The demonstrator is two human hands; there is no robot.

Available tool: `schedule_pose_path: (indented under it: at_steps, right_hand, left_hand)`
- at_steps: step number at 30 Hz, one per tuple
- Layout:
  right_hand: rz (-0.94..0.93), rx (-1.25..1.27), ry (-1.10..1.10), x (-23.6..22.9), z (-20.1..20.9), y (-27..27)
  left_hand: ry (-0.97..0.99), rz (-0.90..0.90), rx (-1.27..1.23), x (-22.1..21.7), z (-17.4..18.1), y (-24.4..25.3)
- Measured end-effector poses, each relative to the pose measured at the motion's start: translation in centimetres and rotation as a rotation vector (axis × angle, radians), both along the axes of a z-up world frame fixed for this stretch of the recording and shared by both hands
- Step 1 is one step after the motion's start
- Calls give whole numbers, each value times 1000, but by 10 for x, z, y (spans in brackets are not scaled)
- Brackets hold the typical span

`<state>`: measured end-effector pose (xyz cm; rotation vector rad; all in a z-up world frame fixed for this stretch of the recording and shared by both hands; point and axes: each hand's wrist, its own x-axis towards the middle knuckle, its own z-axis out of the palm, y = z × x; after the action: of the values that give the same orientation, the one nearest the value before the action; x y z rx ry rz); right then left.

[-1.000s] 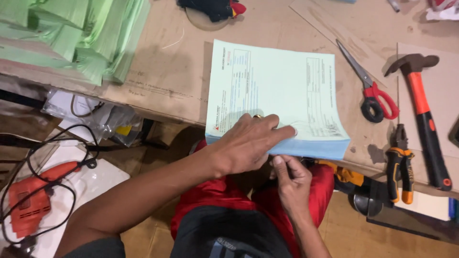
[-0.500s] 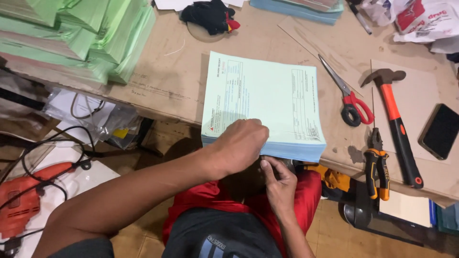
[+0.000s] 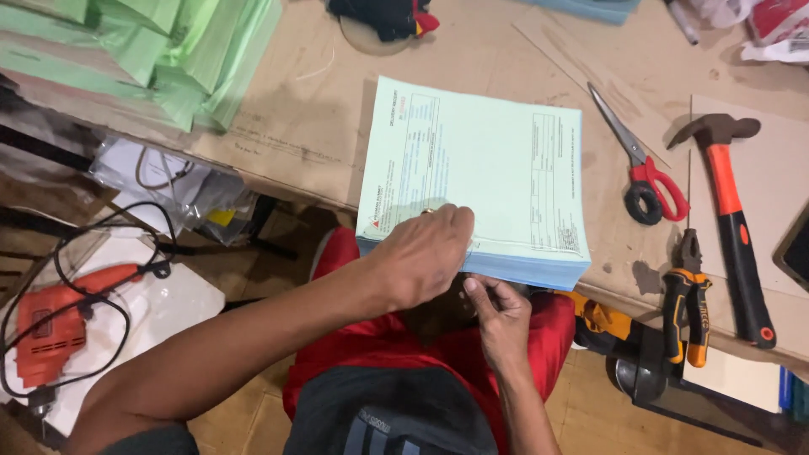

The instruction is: The person sews a stack of light green papers together using a needle and thread. They pull the thread through the spine, tie knots, and use a hammer to secure the binding. The person also uses scissors to cut the thread and briefly interacts with a smartphone.

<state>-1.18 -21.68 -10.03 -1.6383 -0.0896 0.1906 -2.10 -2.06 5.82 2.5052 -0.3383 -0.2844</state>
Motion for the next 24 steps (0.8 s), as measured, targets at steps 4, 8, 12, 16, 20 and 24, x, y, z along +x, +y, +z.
schedule_pose_path:
  at_steps: [4, 8, 12, 16, 20, 24]
  right_hand:
    - [7, 108, 117, -1, 3, 0]
    - [1, 97, 130, -3, 11, 2]
    - [27, 61, 76, -4, 6, 2]
    - [39, -28, -91, -4, -10, 0]
    - [-23, -79, -150, -3, -24, 3]
    - [-88, -74, -264, -6, -9, 14]
  left_hand:
    - [-123, -5, 30, 0, -41, -5]
    - [-580, -52, 72, -10, -56, 0]
    - [-764, -35, 308, -13, -62, 1]
    - [-778, -26, 464, -15, -62, -2]
    - [-669, -45, 334, -9, -61, -3]
    - [-103, -119, 169, -3, -46, -3]
